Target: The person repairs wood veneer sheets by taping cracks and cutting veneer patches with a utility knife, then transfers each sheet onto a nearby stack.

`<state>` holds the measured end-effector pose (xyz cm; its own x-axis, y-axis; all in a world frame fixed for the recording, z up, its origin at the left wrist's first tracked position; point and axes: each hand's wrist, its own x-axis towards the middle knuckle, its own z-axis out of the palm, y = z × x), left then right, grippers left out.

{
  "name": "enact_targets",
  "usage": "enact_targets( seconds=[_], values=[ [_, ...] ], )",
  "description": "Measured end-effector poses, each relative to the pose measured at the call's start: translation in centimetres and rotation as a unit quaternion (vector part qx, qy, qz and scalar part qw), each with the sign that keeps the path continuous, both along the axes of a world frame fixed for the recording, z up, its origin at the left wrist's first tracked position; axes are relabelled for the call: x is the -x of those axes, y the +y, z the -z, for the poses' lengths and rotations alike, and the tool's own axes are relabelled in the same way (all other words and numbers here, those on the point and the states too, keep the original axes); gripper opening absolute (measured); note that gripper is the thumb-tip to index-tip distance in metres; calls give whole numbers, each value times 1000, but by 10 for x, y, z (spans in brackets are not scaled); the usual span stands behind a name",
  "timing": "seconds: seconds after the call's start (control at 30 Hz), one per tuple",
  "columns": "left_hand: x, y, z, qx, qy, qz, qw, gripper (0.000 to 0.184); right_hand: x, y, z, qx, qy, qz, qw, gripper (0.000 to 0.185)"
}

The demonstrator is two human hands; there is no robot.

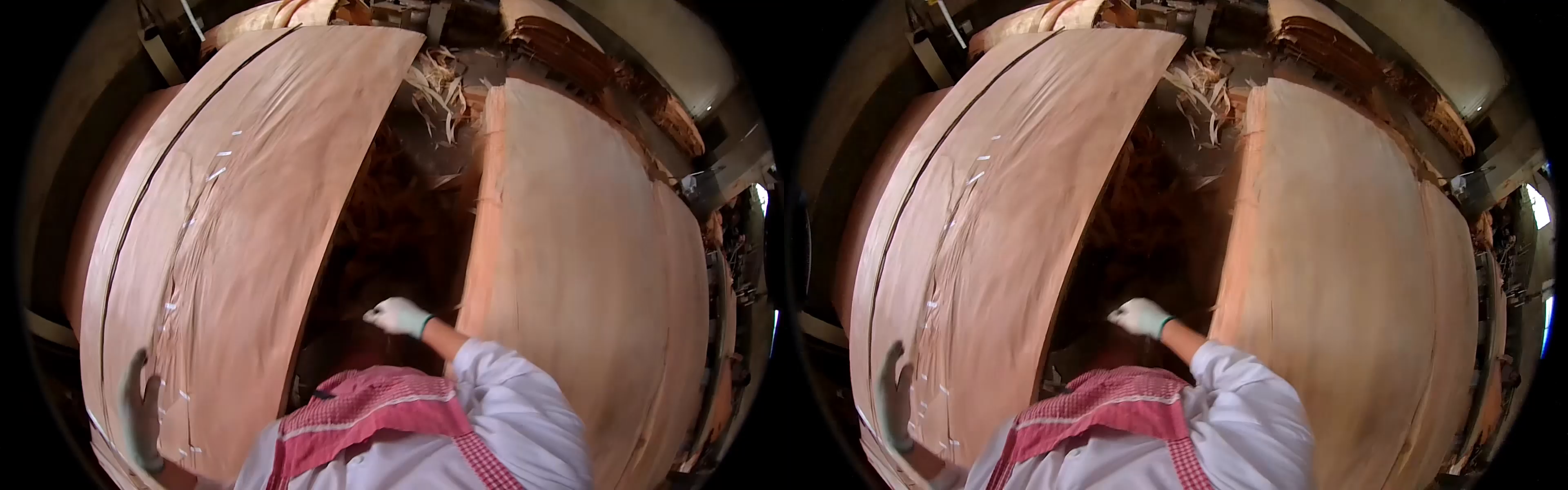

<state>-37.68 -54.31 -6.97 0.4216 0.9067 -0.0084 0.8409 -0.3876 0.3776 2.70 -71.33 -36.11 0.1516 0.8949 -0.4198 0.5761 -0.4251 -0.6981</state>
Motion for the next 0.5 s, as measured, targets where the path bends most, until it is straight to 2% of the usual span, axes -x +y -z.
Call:
enact_targets(
  seconds=[0.03, 0.07, 0.1, 0.13, 0.17, 0.2, 0.23, 0.3, 0.33, 0.37, 0.43, 0.5],
  values=[
    [-34, 24, 10, 8, -31, 41, 999, 39, -35, 2, 18, 39, 37, 94, 994, 42],
    [-69, 51, 23, 16, -63, 82, 995, 39, -77, 0, 45, 49, 37, 141, 988, 47],
    [-110, 76, 32, 38, -82, 89, 992, 39, -119, -9, 68, 10, 7, 201, 979, 48],
    [-142, 106, 45, 65, -122, 114, 984, 39, -159, -22, 77, 63, 59, 292, 953, 33],
    [-189, 132, 48, 67, -108, 130, 983, 39, -212, -48, 140, 49, 73, 354, 931, 36],
    [-223, 165, 65, 36, -111, 176, 977, 39, -238, -71, 126, 69, -3, 400, 914, 35],
    [-266, 189, 71, 20, -92, 194, 977, 38, -270, -102, 139, 143, -84, 428, 888, 33],
    [-352, 233, 81, -2, -64, 248, 967, 38, -307, -161, 167, 187, -228, 506, 810, 38],
    [-397, 254, 85, -13, -56, 290, 955, 38, -333, -209, 219, 195, -140, 579, 779, 41],
    [-437, 264, 85, -18, -49, 317, 947, 38, -324, -194, 151, 198, -41, 664, 720, 41],
    [-522, 280, 80, 20, -18, 379, 925, 39, -336, -233, 171, 174, -11, 670, 721, 46],
    [-598, 294, 84, 25, -36, 434, 900, 39, -340, -205, 126, 124, 62, 765, 629, 32]
  ],
)
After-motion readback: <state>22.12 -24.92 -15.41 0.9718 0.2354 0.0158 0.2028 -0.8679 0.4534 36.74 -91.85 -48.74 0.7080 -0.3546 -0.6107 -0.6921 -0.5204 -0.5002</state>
